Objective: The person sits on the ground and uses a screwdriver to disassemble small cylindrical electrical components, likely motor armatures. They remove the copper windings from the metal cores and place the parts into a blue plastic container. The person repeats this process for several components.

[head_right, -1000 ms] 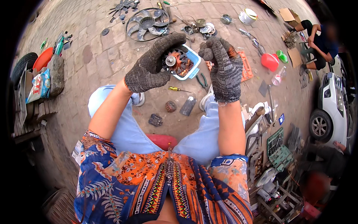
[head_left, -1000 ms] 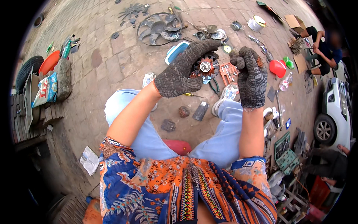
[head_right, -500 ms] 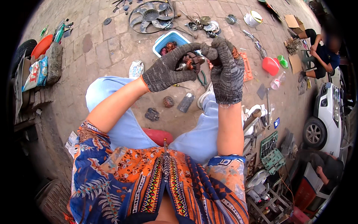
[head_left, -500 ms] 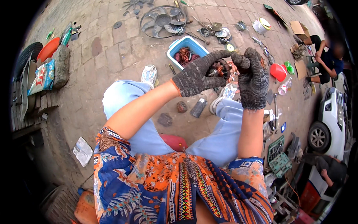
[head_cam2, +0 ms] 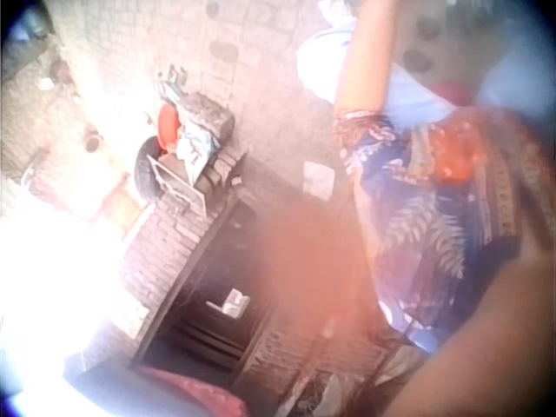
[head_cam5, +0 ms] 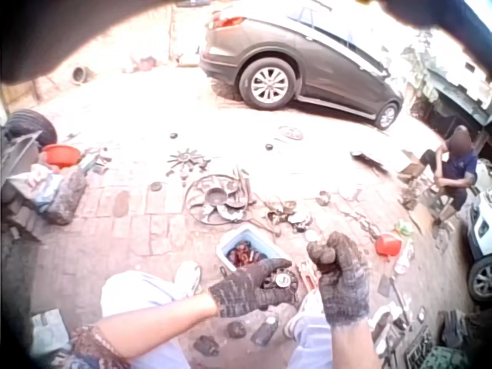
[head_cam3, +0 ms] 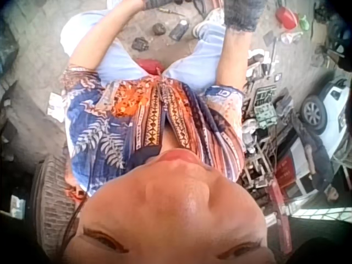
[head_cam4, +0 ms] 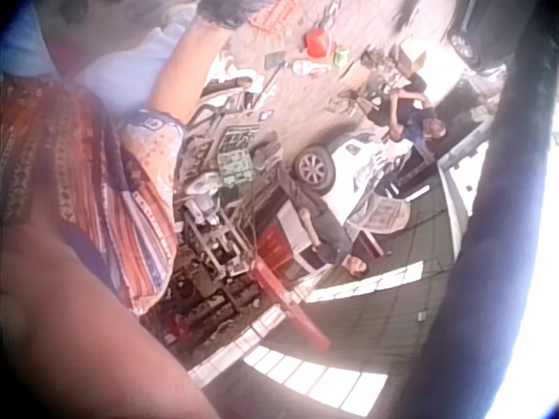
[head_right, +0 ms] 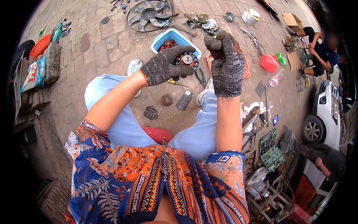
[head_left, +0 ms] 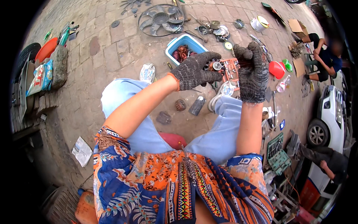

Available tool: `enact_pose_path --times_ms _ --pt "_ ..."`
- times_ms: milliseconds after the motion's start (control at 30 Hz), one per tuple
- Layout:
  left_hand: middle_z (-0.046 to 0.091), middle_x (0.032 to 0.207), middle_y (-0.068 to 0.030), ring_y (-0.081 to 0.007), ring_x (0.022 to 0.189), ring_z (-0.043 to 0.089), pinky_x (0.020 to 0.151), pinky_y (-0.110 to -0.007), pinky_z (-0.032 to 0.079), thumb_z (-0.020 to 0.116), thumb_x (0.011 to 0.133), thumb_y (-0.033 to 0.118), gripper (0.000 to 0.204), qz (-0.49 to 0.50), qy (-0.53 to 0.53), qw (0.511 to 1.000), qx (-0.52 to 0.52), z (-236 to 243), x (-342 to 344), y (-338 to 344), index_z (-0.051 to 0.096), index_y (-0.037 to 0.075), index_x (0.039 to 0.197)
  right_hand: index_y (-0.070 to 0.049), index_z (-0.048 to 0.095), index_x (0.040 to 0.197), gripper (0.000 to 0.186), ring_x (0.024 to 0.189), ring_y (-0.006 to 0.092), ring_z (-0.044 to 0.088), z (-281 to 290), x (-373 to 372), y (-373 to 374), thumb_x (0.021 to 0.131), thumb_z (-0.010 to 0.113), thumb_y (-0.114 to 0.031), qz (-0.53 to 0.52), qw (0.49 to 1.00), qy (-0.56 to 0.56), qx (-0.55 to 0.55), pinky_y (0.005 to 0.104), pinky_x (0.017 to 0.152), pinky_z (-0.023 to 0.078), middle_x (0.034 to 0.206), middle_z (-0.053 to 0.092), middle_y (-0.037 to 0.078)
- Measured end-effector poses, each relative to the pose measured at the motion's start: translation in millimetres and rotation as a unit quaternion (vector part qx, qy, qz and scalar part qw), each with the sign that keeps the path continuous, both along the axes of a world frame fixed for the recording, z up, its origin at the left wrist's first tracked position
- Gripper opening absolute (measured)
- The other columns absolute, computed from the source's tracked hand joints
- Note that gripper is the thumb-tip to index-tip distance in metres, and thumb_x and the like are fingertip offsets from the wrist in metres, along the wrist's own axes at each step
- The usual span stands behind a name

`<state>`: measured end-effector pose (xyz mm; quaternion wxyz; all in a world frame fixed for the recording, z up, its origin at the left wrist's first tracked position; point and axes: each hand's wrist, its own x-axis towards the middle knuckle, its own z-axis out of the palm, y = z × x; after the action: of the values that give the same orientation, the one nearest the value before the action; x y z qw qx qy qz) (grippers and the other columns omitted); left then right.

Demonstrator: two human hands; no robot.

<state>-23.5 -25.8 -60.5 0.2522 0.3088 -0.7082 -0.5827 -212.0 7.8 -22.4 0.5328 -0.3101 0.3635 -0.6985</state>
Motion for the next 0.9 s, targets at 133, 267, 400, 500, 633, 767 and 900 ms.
enact_pose_path --times_ms 133,267,400,500,633,767,900 --pt "0.058 0.115 -0.0077 -0.0151 0.102 0.057 0.089 -0.03 0.048 0.069 0.082 0.019 0.054 -0.01 0.07 0.971 0.227 16 5 -4 0.047 0.005 0.129 0.003 0.06 0.099 0.021 0.079 0.0192 0.062 6 0 7 0.09 0.058 -0.016 0.064 0.996 -0.038 -0.057 0.0341 0.082 0.051 0.086 0.065 0.011" --pt "0.059 0.114 -0.007 -0.0132 0.103 0.057 0.091 -0.029 0.047 0.068 0.082 0.014 0.054 0.056 0.172 0.965 0.19 -8 10 -5 0.046 0.004 0.13 0.003 0.058 0.091 0.018 0.076 0.0238 0.059 10 -6 14 0.088 0.056 -0.014 0.128 0.984 0.075 -0.1 0.0414 0.083 0.049 0.077 0.059 0.011" --pt "0.055 0.121 -0.0079 -0.0149 0.107 0.055 0.094 -0.031 0.047 0.067 0.083 0.012 0.054 0.118 0.111 0.986 -0.04 -2 13 -11 0.044 0.003 0.131 0.005 0.06 0.09 0.029 0.08 0.0263 0.063 18 -20 19 0.088 0.056 -0.024 0.076 0.99 0.081 -0.091 0.038 0.08 0.05 0.087 0.064 0.016" --pt "0.053 0.123 -0.0094 -0.0162 0.11 0.054 0.095 -0.031 0.047 0.066 0.083 0.009 0.054 0.147 0.154 0.977 0.004 1 15 -13 0.043 0.004 0.132 0.007 0.061 0.094 0.034 0.078 0.0223 0.065 14 -26 14 0.092 0.054 -0.026 -0.055 0.974 0.219 -0.025 0.0332 0.074 0.051 0.091 0.066 0.016" --pt "0.054 0.122 -0.0104 -0.0169 0.109 0.054 0.095 -0.031 0.047 0.065 0.082 0.007 0.055 0.178 0.139 0.973 -0.041 -3 18 -17 0.043 0.003 0.132 0.006 0.062 0.099 0.024 0.084 0.0186 0.064 19 -21 10 0.093 0.054 -0.017 -0.154 0.92 0.359 -0.031 0.0312 0.078 0.05 0.091 0.067 0.013" --pt "0.055 0.12 -0.0107 -0.0168 0.109 0.055 0.094 -0.031 0.047 0.066 0.081 0.006 0.056 0.192 0.126 0.972 -0.046 -6 17 -18 0.044 0.002 0.132 0.002 0.061 0.106 0.028 0.093 0.0172 0.062 22 -4 9 0.08 0.069 -0.006 -0.212 0.852 0.473 -0.073 0.0316 0.087 0.047 0.099 0.066 0.01" --pt "0.056 0.12 -0.0116 -0.0168 0.108 0.055 0.092 -0.031 0.048 0.069 0.078 0.006 0.059 0.209 0.082 0.973 -0.056 -6 13 -16 0.044 0.002 0.131 -0.005 0.06 0.113 0.044 0.108 0.0277 0.056 18 11 11 0.072 0.075 -0.012 -0.153 0.727 0.635 -0.212 0.0431 0.104 0.034 0.111 0.062 0.011"
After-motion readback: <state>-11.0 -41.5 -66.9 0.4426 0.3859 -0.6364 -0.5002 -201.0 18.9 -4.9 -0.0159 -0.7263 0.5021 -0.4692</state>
